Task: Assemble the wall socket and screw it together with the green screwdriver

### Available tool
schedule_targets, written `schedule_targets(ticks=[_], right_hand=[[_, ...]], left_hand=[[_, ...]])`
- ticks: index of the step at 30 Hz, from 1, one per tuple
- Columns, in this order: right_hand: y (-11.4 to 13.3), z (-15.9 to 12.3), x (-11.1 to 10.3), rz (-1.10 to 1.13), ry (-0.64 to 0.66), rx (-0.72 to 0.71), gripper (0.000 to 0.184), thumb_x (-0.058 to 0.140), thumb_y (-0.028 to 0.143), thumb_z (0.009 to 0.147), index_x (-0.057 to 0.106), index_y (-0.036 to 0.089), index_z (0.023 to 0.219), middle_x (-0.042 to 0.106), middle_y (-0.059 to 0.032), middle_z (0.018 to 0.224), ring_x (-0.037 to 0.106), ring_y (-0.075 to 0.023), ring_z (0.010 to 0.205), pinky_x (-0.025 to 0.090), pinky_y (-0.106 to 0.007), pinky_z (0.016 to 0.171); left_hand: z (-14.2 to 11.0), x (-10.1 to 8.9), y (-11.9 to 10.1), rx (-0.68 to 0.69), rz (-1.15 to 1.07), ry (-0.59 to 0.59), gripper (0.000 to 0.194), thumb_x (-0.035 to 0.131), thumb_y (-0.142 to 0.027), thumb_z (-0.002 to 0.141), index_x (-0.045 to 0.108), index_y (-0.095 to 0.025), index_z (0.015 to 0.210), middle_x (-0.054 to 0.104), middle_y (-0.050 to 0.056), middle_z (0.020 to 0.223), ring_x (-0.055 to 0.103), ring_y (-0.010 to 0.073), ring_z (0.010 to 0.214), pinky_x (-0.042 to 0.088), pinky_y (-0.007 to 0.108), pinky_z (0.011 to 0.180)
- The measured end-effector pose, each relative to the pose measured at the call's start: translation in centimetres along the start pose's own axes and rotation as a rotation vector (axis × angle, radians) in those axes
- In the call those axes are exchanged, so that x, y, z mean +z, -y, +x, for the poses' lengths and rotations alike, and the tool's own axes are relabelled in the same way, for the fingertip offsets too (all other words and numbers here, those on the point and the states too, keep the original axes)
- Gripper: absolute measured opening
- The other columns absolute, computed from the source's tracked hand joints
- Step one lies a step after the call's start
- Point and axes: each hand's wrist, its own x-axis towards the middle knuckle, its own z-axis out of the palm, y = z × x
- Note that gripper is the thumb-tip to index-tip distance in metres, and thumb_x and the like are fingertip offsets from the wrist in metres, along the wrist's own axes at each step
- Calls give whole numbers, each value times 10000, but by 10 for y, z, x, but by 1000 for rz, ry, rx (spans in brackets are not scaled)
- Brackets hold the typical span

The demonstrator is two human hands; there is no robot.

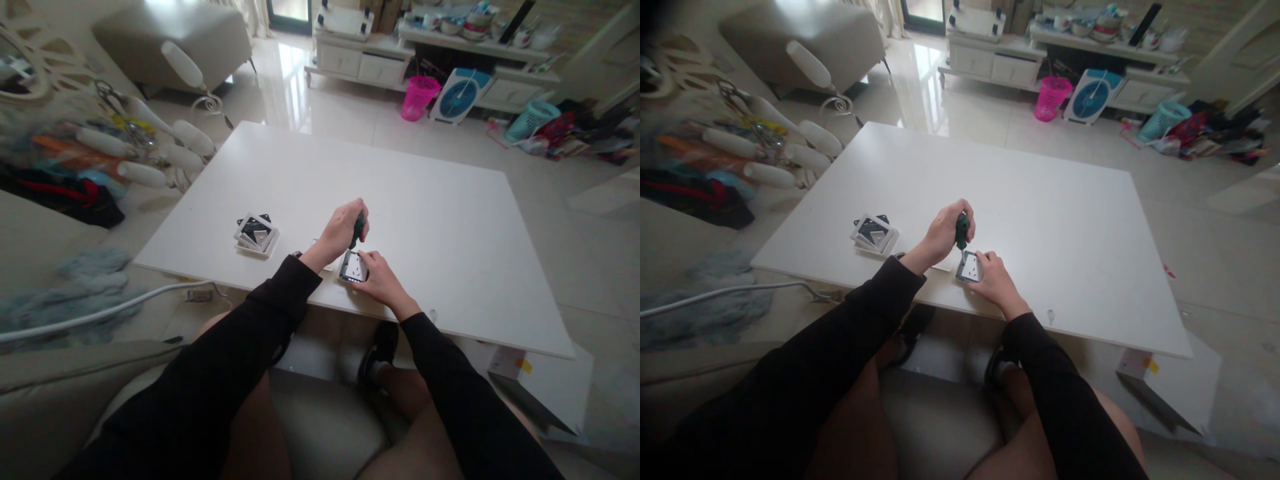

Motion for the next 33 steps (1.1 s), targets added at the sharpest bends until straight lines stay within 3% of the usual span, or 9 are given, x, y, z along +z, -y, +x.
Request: schedule_targets(ticks=[3,10,15,19,25,30,33], right_hand=[[-1,0,0,3,5,-2,808,838,312,720,523,179,1452,557,-144,1247,577,-334,1165,509,-486,1054],[-1,1,0,14,6,-11,803,836,316,727,525,194,1458,556,-126,1221,580,-322,1139,508,-486,1045],[2,1,-2,6,16,2,803,836,335,734,528,157,1454,557,-149,1233,576,-337,1152,505,-487,1051],[3,0,-2,-7,14,8,807,835,318,725,526,156,1453,562,-157,1244,578,-349,1160,505,-494,1050],[2,1,-2,-9,14,0,814,834,331,727,520,154,1458,562,-168,1260,575,-359,1174,514,-501,1032],[2,1,0,-20,17,12,830,839,338,727,516,132,1463,561,-179,1274,569,-359,1197,508,-487,1046],[2,1,0,-16,14,6,824,838,344,733,515,142,1464,559,-177,1273,572,-357,1193,511,-489,1040]], left_hand=[[2,0,2,1,12,-46,580,459,-654,1006,540,-199,655,577,4,574,511,107,532,414,267,570],[3,-3,10,-21,-75,-4,656,446,-771,950,514,-209,618,517,-12,535,496,107,505,391,268,531],[0,1,14,15,-146,51,491,611,-649,932,490,-211,746,531,-45,610,497,84,558,403,233,570],[-1,0,12,36,-88,56,468,735,-562,875,484,-199,720,533,-42,619,487,72,556,344,221,526],[1,-6,3,3,-49,80,491,622,-628,933,605,-166,766,604,3,654,562,93,583,400,232,549],[4,-9,9,11,-127,41,462,448,-601,1017,540,-204,798,535,-43,552,503,94,493,403,232,523],[4,-8,13,15,-124,22,420,526,-556,998,495,-207,767,555,-42,605,503,77,514,392,218,522]])
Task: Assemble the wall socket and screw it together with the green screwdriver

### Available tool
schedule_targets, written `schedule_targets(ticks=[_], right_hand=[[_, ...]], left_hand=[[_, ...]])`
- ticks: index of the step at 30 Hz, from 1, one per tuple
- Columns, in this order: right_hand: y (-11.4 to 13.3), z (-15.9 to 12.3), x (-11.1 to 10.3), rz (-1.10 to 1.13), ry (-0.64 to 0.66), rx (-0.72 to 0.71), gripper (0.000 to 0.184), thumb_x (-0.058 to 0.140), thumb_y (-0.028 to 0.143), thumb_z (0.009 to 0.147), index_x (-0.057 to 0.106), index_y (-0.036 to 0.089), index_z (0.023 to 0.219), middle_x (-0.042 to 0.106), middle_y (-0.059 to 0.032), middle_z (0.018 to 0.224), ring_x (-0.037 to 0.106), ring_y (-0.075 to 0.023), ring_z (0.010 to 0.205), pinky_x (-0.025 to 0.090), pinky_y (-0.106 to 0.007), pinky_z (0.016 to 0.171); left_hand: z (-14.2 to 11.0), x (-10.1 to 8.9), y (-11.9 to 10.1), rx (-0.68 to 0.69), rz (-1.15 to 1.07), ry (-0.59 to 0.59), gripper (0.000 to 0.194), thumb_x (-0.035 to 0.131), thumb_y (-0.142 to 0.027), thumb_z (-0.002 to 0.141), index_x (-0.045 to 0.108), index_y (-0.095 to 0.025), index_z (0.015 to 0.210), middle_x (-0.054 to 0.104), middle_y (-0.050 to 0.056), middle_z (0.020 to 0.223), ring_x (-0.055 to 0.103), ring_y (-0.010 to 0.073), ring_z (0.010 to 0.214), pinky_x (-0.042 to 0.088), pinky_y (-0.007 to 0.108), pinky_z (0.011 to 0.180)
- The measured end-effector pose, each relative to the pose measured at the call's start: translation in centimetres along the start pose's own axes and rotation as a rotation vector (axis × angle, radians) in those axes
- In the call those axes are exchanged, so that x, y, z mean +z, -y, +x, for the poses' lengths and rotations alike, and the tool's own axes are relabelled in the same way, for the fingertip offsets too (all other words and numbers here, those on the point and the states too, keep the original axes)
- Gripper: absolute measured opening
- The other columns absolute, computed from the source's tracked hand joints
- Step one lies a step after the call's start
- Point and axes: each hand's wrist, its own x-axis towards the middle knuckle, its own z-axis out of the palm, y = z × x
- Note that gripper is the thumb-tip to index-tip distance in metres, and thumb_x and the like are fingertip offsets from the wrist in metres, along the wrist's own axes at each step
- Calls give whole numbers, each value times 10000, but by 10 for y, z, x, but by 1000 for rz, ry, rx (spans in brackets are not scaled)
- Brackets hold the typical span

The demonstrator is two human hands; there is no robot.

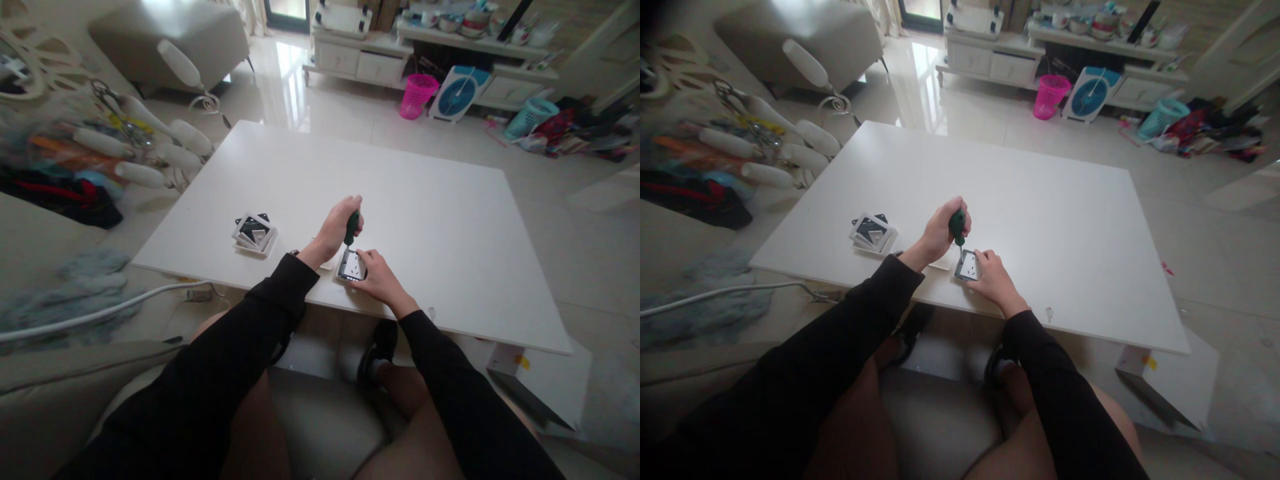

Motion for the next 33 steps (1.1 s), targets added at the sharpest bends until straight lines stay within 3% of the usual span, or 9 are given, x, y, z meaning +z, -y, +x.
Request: schedule_targets(ticks=[3,7,11,16,20,24,28,33], right_hand=[[-1,0,0,2,-9,-15,807,832,349,739,516,163,1459,563,-164,1259,575,-353,1177,512,-496,1036],[-1,0,0,7,-9,-27,799,836,349,736,523,167,1449,565,-156,1234,580,-344,1151,518,-493,1022],[-1,0,0,6,-11,-17,800,842,333,724,531,163,1442,565,-156,1231,582,-342,1148,521,-486,1019],[-2,0,0,7,-7,-16,814,841,348,733,518,163,1457,565,-164,1254,580,-346,1168,515,-493,1032],[-2,0,0,7,-4,-14,814,832,349,746,509,159,1468,560,-166,1266,579,-339,1172,511,-486,1040],[0,0,-1,-1,-2,-11,809,833,347,740,518,158,1461,563,-162,1259,578,-341,1170,509,-486,1042],[1,-1,-1,-3,0,-9,805,830,335,736,517,162,1457,563,-162,1262,574,-347,1178,511,-492,1038],[0,-1,0,3,-3,-2,815,841,336,729,515,184,1460,564,-157,1260,576,-351,1178,509,-500,1039]], left_hand=[[-2,2,0,0,7,24,386,650,-506,946,514,-195,761,584,-30,668,550,73,575,411,210,556],[-2,3,-5,-1,64,6,416,686,-524,925,584,-173,728,587,-11,654,567,85,602,423,221,583],[0,0,-7,-25,79,29,481,557,-604,978,639,-168,793,632,13,662,601,111,619,446,241,599],[1,-2,0,30,2,36,425,451,-569,1026,547,-207,826,559,-33,580,525,106,539,431,236,570],[-3,2,-1,-1,10,45,394,587,-538,977,476,-210,790,580,-33,659,538,87,583,429,218,588],[-7,4,-10,-41,81,52,429,675,-547,930,540,-182,747,575,-18,677,526,79,591,408,219,574],[-6,2,-14,-32,101,57,483,578,-599,971,624,-170,753,624,20,679,584,112,630,445,241,602],[-5,1,-9,-37,51,-8,470,442,-601,1022,608,-202,840,563,-23,581,551,116,552,454,244,598]])
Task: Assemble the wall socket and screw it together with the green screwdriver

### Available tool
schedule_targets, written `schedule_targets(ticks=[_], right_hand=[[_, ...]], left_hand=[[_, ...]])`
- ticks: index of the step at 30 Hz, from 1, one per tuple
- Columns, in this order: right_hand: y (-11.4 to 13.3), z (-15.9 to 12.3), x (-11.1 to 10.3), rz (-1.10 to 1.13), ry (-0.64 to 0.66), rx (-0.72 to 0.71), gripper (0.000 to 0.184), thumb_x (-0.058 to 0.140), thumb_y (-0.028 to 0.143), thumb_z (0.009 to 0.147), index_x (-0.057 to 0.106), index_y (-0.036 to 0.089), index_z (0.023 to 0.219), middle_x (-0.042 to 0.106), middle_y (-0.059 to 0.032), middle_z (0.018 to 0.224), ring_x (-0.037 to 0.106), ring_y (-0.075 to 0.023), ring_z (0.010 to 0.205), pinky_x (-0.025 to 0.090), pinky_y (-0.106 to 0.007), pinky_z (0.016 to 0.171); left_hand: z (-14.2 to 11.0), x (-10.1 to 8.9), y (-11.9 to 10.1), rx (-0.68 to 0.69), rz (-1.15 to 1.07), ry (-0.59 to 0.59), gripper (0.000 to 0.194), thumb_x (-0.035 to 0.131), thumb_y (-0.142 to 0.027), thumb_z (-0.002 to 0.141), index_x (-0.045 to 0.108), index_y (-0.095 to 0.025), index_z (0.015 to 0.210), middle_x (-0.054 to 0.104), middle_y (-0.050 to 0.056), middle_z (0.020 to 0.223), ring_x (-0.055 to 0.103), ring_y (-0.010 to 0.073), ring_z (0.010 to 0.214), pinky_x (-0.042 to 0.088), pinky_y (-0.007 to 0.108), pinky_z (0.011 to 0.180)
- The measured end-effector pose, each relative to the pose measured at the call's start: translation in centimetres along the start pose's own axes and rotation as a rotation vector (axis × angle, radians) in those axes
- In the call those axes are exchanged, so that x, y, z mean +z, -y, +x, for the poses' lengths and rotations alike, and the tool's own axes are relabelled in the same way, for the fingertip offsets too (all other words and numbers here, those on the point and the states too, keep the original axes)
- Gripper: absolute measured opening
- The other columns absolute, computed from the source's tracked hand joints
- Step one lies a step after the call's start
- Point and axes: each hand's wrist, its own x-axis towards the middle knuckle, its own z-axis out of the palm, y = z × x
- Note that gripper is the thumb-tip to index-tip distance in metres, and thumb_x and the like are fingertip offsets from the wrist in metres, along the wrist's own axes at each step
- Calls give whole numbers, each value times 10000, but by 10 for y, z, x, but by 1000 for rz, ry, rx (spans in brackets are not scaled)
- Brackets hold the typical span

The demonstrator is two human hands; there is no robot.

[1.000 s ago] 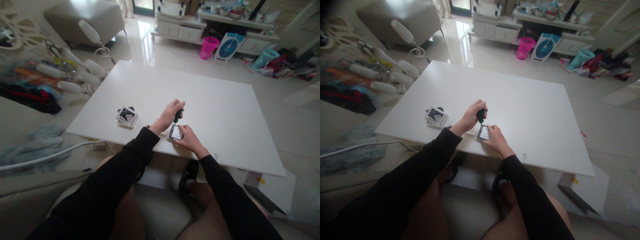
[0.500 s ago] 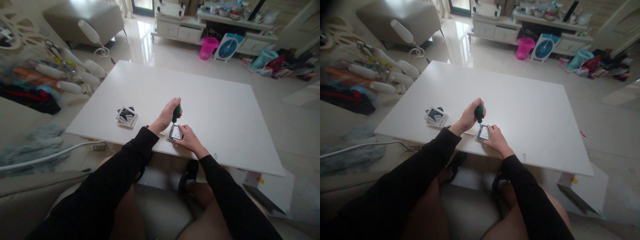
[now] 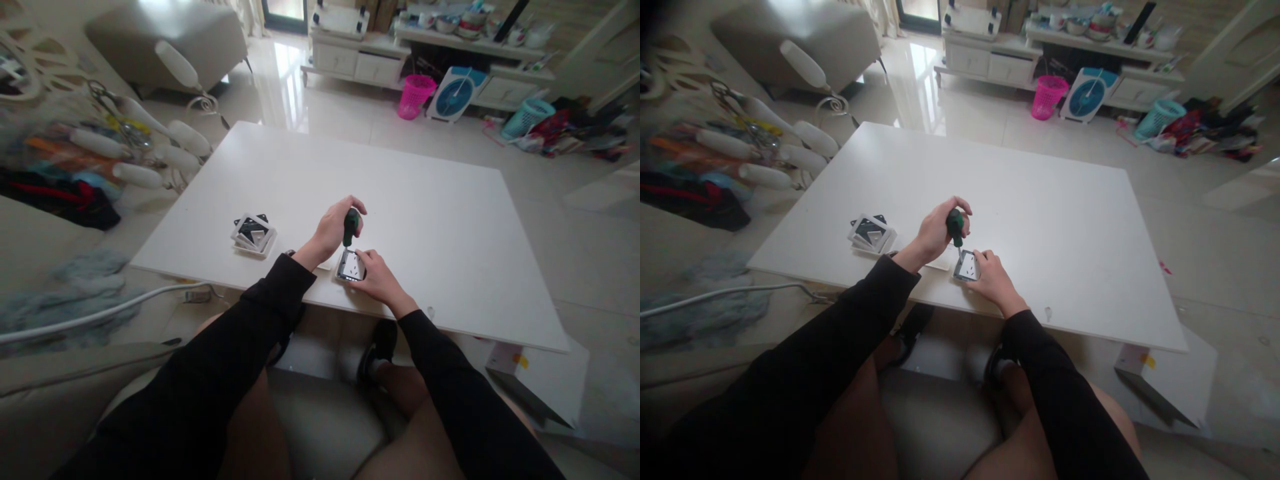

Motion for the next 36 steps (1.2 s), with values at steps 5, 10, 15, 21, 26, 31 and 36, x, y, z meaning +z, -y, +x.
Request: schedule_targets(ticks=[5,10,15,21,26,31,36], right_hand=[[-1,1,0,-1,2,-10,811,837,327,733,513,177,1462,561,-162,1264,574,-347,1180,508,-493,1037],[-1,1,0,-6,3,-12,808,837,322,730,518,159,1454,561,-162,1258,575,-341,1171,507,-493,1040],[-1,1,0,1,-1,-15,810,843,367,740,518,177,1456,562,-157,1250,578,-345,1165,512,-501,1029],[-1,1,0,-6,3,-14,824,839,358,740,506,177,1472,556,-158,1263,573,-344,1176,511,-494,1036],[0,1,0,-15,3,-14,808,832,352,747,509,189,1469,560,-151,1255,569,-345,1172,508,-496,1034],[3,0,-2,-28,27,6,808,835,347,748,513,153,1463,559,-162,1251,564,-344,1166,505,-482,1036],[3,0,-3,-19,19,-10,794,833,357,757,515,162,1459,558,-157,1244,569,-338,1161,499,-487,1043]], left_hand=[[-2,3,1,-5,-10,15,406,604,-543,974,496,-203,779,584,-30,659,555,88,597,462,218,623],[0,1,-1,17,29,12,450,653,-545,952,545,-177,716,574,-11,661,521,79,577,408,221,561],[2,2,-2,12,22,38,548,523,-655,983,594,-177,723,593,4,621,559,104,573,438,242,577],[-3,6,3,22,-6,36,431,545,-585,997,543,-196,813,575,-32,667,553,83,601,455,215,620],[-6,6,4,6,40,47,381,674,-515,942,466,-215,836,554,-60,640,518,72,569,398,197,568],[-4,6,-1,29,59,104,467,726,-580,885,533,-182,736,608,-9,655,536,85,594,406,219,570],[-2,7,-6,20,86,125,559,620,-675,921,640,-157,714,654,41,686,609,119,649,475,246,625]])
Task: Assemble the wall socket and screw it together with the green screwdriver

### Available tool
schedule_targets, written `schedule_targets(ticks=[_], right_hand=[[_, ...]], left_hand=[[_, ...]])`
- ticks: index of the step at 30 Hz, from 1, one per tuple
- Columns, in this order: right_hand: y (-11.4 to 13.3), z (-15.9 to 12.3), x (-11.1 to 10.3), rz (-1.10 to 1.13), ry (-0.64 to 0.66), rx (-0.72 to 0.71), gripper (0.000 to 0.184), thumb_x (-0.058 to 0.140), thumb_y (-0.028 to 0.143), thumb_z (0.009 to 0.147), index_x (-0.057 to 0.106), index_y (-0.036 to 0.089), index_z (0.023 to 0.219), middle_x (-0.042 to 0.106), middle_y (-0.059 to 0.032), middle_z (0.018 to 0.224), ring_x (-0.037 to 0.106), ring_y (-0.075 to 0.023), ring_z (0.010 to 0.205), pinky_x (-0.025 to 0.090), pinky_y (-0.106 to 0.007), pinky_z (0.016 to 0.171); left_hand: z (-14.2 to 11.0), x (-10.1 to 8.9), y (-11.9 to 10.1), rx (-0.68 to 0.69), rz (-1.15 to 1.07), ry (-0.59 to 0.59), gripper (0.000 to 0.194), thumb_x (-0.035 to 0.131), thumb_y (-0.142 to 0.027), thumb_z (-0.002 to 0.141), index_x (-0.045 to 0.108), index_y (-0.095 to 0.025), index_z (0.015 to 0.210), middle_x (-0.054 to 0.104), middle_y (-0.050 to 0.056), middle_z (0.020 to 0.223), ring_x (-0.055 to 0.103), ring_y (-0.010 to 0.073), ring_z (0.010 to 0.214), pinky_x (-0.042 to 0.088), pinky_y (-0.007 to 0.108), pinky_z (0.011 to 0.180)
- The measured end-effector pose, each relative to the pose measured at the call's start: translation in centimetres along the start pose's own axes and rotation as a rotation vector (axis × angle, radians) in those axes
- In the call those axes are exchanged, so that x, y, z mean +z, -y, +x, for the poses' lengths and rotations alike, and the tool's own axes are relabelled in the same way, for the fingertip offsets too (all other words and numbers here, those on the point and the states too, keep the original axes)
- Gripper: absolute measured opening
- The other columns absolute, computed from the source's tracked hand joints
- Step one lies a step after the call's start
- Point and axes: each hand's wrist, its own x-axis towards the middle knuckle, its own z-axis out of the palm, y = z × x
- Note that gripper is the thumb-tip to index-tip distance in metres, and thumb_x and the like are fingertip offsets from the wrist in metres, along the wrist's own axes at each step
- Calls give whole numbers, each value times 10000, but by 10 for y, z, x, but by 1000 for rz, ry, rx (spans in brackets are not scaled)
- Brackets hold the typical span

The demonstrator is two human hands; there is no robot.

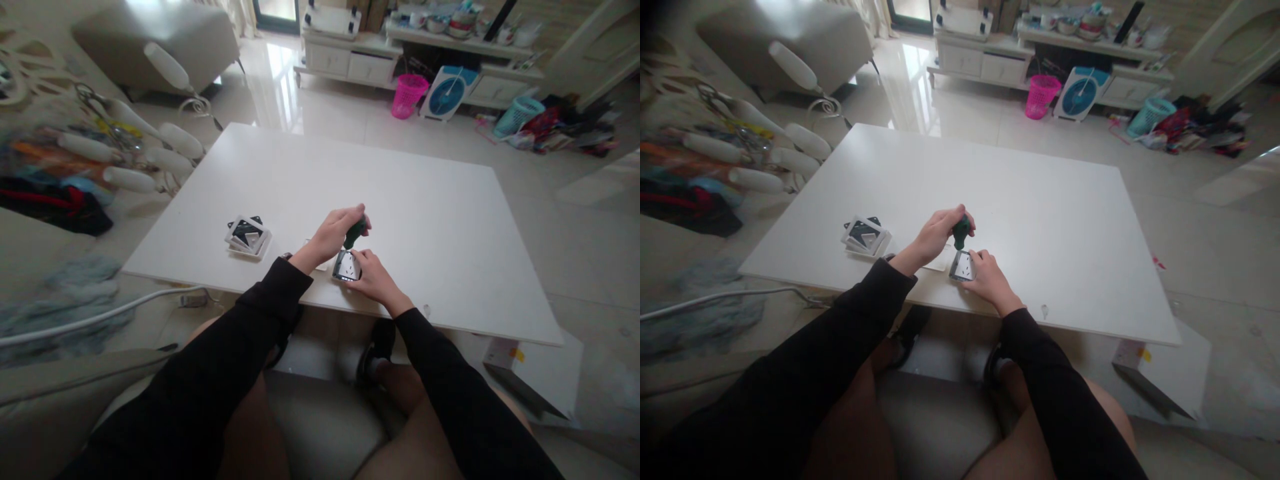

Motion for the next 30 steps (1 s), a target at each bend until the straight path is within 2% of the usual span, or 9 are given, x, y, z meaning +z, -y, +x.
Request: schedule_targets(ticks=[3,8,17,19,21,23,25,27,30], right_hand=[[-1,0,1,2,-5,-3,798,837,361,754,514,168,1458,556,-158,1250,569,-343,1169,502,-495,1041],[-2,1,1,3,-7,2,830,856,347,735,508,171,1468,559,-166,1266,572,-351,1178,513,-494,1034],[-7,1,4,21,-10,29,946,931,450,675,518,181,1482,569,-166,1313,557,-357,1248,483,-516,1098],[-5,2,1,59,-68,25,889,914,479,700,552,177,1453,597,-170,1316,556,-362,1269,462,-537,1126],[-1,4,-5,145,-170,25,693,829,488,804,610,177,1384,640,-170,1313,571,-351,1279,451,-545,1142],[4,7,-11,302,-275,44,461,682,479,930,666,186,1286,690,-154,1281,622,-314,1241,493,-518,1101],[9,9,-16,496,-337,69,374,579,488,990,701,197,1192,737,-125,1203,681,-276,1152,553,-471,1010],[12,11,-17,664,-358,76,371,590,523,980,716,207,1129,761,-98,1121,711,-253,1074,581,-434,942],[15,13,-16,840,-338,62,392,732,537,882,718,212,1101,758,-76,1057,721,-231,967,598,-407,878]], left_hand=[[0,0,0,-36,-28,-50,603,552,-721,938,630,-166,717,635,32,648,625,125,629,504,251,634],[1,-2,5,-74,-133,-210,576,537,-744,932,586,-197,759,597,-3,637,611,114,589,527,247,601],[6,-21,-5,50,-244,-474,461,557,-676,942,544,-243,785,555,-22,633,601,118,590,490,251,556],[6,-23,-7,49,-260,-486,446,573,-660,933,540,-243,780,542,-25,621,609,123,601,485,250,561],[5,-24,-7,38,-304,-477,431,594,-637,922,541,-234,778,540,-27,625,612,121,606,485,248,577],[4,-20,-5,13,-376,-465,413,604,-603,923,540,-222,777,550,-30,648,606,111,603,493,247,607],[2,-14,-2,-31,-454,-447,387,608,-564,930,541,-213,784,565,-31,682,599,102,606,511,255,658],[0,-5,2,-82,-524,-423,356,622,-528,932,549,-205,804,576,-30,716,597,100,623,532,272,727],[-2,8,8,-120,-610,-373,297,652,-460,926,559,-194,833,588,-23,767,609,104,663,544,302,825]])
